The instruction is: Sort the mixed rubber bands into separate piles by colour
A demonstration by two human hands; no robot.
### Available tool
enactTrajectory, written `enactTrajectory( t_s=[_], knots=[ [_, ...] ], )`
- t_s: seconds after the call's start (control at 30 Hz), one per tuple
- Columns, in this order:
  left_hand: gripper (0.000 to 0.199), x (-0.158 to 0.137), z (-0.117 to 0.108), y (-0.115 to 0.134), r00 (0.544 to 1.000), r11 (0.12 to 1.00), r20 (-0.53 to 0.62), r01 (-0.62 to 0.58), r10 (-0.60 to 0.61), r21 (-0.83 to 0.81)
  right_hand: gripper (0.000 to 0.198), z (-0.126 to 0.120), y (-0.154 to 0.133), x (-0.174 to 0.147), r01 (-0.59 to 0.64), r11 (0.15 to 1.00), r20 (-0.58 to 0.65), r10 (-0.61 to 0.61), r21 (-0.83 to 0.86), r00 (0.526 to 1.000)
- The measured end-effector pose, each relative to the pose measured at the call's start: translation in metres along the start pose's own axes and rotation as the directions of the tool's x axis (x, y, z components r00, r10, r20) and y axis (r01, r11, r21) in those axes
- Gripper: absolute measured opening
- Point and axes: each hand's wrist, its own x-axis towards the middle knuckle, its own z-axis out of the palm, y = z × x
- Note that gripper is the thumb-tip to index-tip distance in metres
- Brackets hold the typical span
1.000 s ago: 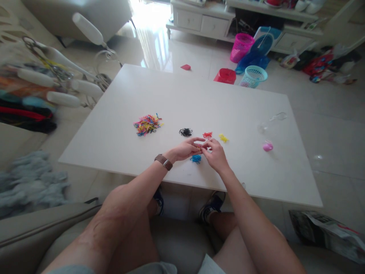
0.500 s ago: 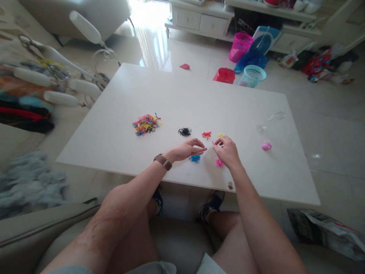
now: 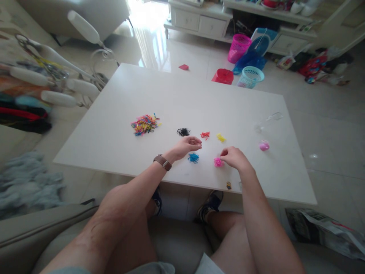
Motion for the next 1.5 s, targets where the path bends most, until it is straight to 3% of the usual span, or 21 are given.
enactTrajectory(
  t_s=[0.1, 0.27, 0.37, 0.47, 0.53, 0.63, 0.77, 0.87, 0.97, 1.13, 1.3, 1.4, 1.5],
  knots=[
    [0.020, 0.002, 0.001, -0.001, 0.997, 0.999, -0.066, -0.038, 0.039, 0.018, 0.005, -0.004, -0.021, -0.003, 0.141, 0.970, -0.110, -0.122, 0.196, 0.986],
    [0.024, 0.002, 0.007, 0.001, 0.994, 0.991, -0.106, -0.021, 0.008, -0.129, 0.020, 0.003, -0.057, -0.010, 0.305, 0.806, -0.142, -0.272, 0.507, 0.952],
    [0.027, 0.001, 0.009, 0.000, 0.995, 0.988, -0.099, -0.016, 0.001, -0.152, 0.021, 0.013, -0.068, -0.011, 0.358, 0.738, -0.191, -0.304, 0.572, 0.933],
    [0.030, 0.001, 0.012, -0.002, 0.995, 0.990, -0.099, -0.011, -0.003, -0.142, 0.013, 0.018, -0.070, -0.010, 0.398, 0.728, -0.250, -0.310, 0.558, 0.917],
    [0.031, 0.001, 0.012, -0.001, 0.995, 0.993, -0.099, -0.005, -0.007, -0.118, 0.012, 0.019, -0.065, -0.006, 0.387, 0.741, -0.283, -0.271, 0.549, 0.920],
    [0.029, 0.001, 0.010, 0.006, 0.991, 0.999, -0.133, -0.020, 0.015, -0.031, 0.013, 0.018, -0.048, 0.007, 0.296, 0.774, -0.385, -0.073, 0.560, 0.920],
    [0.015, 0.000, -0.007, 0.017, 0.954, 0.983, -0.279, -0.058, 0.106, 0.176, 0.022, 0.020, -0.014, 0.031, 0.151, 0.729, -0.435, 0.218, 0.668, 0.874],
    [0.009, -0.004, -0.027, 0.021, 0.913, 0.927, -0.359, -0.053, 0.196, 0.372, 0.026, 0.025, 0.004, 0.043, 0.121, 0.704, -0.459, 0.313, 0.700, 0.832],
    [0.014, -0.011, -0.048, 0.022, 0.870, 0.838, -0.414, 0.001, 0.269, 0.546, 0.024, 0.029, 0.010, 0.049, 0.168, 0.644, -0.498, 0.373, 0.747, 0.783],
    [0.024, -0.024, -0.074, 0.028, 0.796, 0.659, -0.466, 0.114, 0.387, 0.743, 0.021, 0.031, 0.010, 0.056, 0.198, 0.545, -0.488, 0.460, 0.815, 0.742],
    [0.036, -0.031, -0.091, 0.043, 0.688, 0.453, -0.550, 0.345, 0.473, 0.822, 0.022, 0.027, 0.003, 0.055, 0.225, 0.512, -0.476, 0.436, 0.829, 0.764],
    [0.038, -0.035, -0.101, 0.052, 0.634, 0.404, -0.631, 0.486, 0.447, 0.775, 0.020, 0.024, -0.003, 0.050, 0.243, 0.534, -0.493, 0.395, 0.810, 0.775],
    [0.034, -0.038, -0.111, 0.058, 0.628, 0.390, -0.673, 0.550, 0.391, 0.739, 0.019, 0.022, -0.005, 0.046, 0.245, 0.542, -0.490, 0.369, 0.804, 0.790]
  ],
)
